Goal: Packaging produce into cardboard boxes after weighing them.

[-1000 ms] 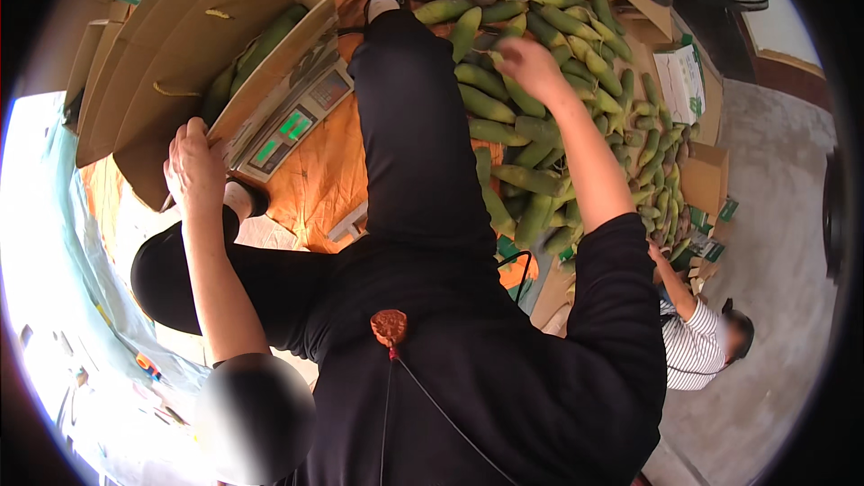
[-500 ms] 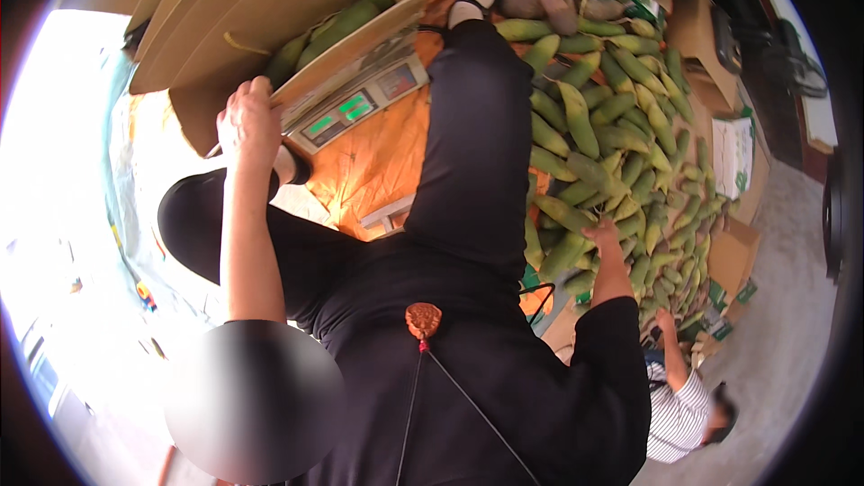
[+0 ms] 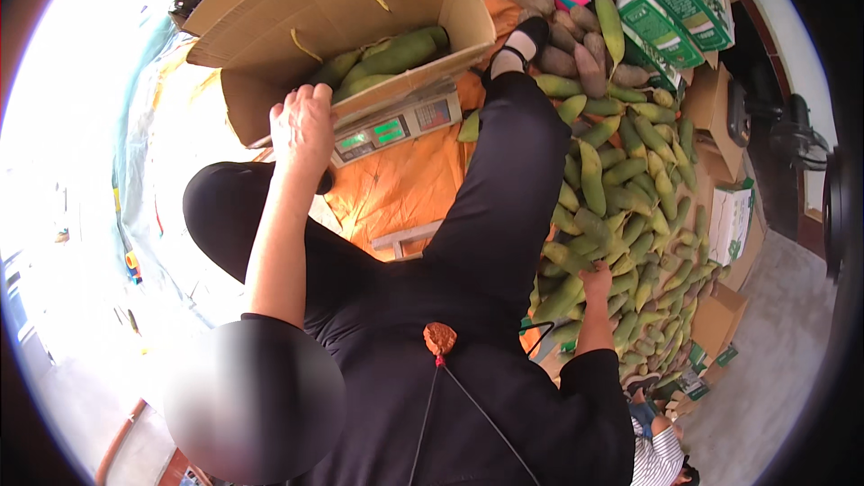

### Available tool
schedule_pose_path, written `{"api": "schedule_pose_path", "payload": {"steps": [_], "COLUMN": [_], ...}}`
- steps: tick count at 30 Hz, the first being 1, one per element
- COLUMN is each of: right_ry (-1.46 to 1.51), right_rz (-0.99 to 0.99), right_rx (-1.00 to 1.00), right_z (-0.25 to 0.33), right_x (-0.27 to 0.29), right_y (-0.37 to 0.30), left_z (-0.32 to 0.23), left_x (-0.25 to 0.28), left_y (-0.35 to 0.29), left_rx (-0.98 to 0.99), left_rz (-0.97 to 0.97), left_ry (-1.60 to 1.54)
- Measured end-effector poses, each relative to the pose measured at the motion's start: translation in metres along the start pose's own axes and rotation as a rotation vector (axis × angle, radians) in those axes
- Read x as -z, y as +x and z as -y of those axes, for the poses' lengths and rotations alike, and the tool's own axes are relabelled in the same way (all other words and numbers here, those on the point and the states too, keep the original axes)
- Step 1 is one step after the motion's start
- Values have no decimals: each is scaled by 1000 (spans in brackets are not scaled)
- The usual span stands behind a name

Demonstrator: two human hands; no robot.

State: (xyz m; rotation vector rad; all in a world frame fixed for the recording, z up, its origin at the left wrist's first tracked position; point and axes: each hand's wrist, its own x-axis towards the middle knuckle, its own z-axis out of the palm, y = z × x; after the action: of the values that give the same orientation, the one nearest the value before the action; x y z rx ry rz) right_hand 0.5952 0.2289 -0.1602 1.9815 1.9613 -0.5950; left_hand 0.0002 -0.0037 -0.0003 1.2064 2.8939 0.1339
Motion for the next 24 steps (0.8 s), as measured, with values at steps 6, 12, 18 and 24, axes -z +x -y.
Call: {"api": "schedule_pose_path", "payload": {"steps": [6,12,18,24], "right_ry": [-103,15,572,885], "right_rz": [-120,-378,-510,-348], "right_rx": [152,472,786,1100], "right_z": [65,164,264,383], "right_x": [33,136,248,280], "right_y": [-8,-29,-70,-107], "left_z": [0,-1,-3,-5], "left_x": [6,31,26,27], "left_y": [-4,-21,-41,-39], "left_rx": [13,54,30,32], "left_rz": [12,85,33,91], "left_ry": [-2,31,14,10]}}
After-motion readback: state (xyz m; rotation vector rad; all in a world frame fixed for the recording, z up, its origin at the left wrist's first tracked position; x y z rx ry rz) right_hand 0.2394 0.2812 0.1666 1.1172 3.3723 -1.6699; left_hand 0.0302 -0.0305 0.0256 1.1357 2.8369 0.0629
